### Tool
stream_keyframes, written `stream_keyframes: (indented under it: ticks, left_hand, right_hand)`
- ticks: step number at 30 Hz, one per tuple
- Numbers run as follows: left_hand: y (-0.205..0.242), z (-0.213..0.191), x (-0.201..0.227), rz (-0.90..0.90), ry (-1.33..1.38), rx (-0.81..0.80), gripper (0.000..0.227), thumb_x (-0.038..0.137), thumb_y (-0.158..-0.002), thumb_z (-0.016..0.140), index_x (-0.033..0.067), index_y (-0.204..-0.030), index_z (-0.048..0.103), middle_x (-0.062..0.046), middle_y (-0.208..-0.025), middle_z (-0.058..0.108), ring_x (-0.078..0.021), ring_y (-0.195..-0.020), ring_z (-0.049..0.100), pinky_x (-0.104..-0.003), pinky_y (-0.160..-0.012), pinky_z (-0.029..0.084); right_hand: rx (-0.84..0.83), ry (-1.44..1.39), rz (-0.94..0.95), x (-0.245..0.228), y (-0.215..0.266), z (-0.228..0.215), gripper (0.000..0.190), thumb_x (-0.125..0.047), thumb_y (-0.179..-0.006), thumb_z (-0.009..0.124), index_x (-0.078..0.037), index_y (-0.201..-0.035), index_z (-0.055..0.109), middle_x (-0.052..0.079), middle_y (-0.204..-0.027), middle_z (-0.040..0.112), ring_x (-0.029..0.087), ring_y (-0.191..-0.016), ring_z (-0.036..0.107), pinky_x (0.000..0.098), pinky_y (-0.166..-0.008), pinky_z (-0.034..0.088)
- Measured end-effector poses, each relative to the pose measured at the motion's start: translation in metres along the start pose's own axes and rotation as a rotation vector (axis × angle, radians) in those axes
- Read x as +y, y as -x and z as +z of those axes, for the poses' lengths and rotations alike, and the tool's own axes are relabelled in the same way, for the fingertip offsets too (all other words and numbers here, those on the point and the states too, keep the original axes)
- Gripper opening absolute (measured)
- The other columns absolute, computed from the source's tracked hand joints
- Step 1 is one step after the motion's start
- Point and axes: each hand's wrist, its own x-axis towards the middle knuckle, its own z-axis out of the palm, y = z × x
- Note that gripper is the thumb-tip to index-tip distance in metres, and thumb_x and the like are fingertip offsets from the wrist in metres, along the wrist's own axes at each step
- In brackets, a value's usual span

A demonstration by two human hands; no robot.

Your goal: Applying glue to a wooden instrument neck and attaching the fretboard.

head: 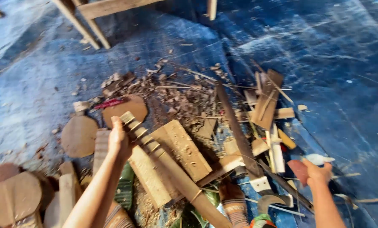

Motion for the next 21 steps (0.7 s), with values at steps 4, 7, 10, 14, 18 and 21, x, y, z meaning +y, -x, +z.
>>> stream_keyframes:
  ticks: [4,7,10,14,18,21]
  left_hand:
    - [0.011,0.005,-0.001,0.013,-0.008,-0.02,0.059,0.059,-0.106,0.037,0.0067,-0.118,0.063,-0.01,-0.097,0.067,-0.0212,-0.076,0.064,-0.041,-0.068,0.057]
    - [0.018,0.006,-0.002,0.013,-0.073,-0.053,0.059,0.061,-0.106,0.035,0.01,-0.116,0.064,-0.005,-0.092,0.065,-0.0163,-0.073,0.06,-0.037,-0.068,0.053]
    - [0.03,0.01,0.0,-0.036,-0.108,-0.065,0.074,0.065,-0.097,0.035,0.0042,-0.13,0.058,-0.017,-0.116,0.066,-0.0267,-0.092,0.064,-0.046,-0.082,0.053]
    - [0.052,0.02,0.009,-0.053,-0.148,-0.05,0.089,0.07,-0.087,0.033,0.0109,-0.153,0.042,-0.022,-0.153,0.051,-0.037,-0.122,0.062,-0.054,-0.097,0.052]
    - [0.042,0.002,-0.006,-0.023,-0.199,0.029,0.064,0.062,-0.098,0.036,0.0094,-0.131,0.053,-0.011,-0.116,0.055,-0.0235,-0.092,0.058,-0.04,-0.076,0.051]
    - [0.043,-0.021,-0.02,0.174,-0.347,0.109,0.05,0.048,-0.105,0.042,0.0033,-0.121,0.058,-0.005,-0.089,0.055,-0.014,-0.074,0.052,-0.03,-0.066,0.049]
  right_hand:
    - [0.072,-0.042,-0.037,0.012,-0.005,0.004,0.058,-0.016,-0.089,0.088,0.005,-0.13,0.054,0.024,-0.117,0.062,0.03,-0.091,0.065,0.0398,-0.069,0.056]
    - [0.068,-0.159,0.028,0.03,-0.023,0.016,0.045,-0.016,-0.093,0.083,0.002,-0.126,0.057,0.016,-0.117,0.066,0.021,-0.091,0.069,0.031,-0.066,0.058]
    - [0.066,-0.153,0.025,0.017,-0.013,0.012,0.035,-0.009,-0.094,0.079,-0.001,-0.123,0.061,0.012,-0.116,0.067,0.018,-0.091,0.068,0.0291,-0.069,0.059]
    - [0.07,-0.185,-0.056,0.011,0.0,0.003,0.023,-0.006,-0.098,0.076,-0.004,-0.115,0.06,0.009,-0.11,0.068,0.016,-0.089,0.068,0.0274,-0.069,0.059]
    - [0.035,-0.08,-0.465,-0.028,0.025,-0.022,0.028,0.0,-0.107,0.077,0.013,-0.124,0.059,0.024,-0.116,0.064,0.028,-0.096,0.064,0.0366,-0.079,0.054]
    - [-0.056,0.025,-0.717,-0.095,0.072,-0.043,0.034,0.003,-0.107,0.079,0.02,-0.126,0.057,0.03,-0.117,0.063,0.035,-0.095,0.062,0.0412,-0.08,0.05]
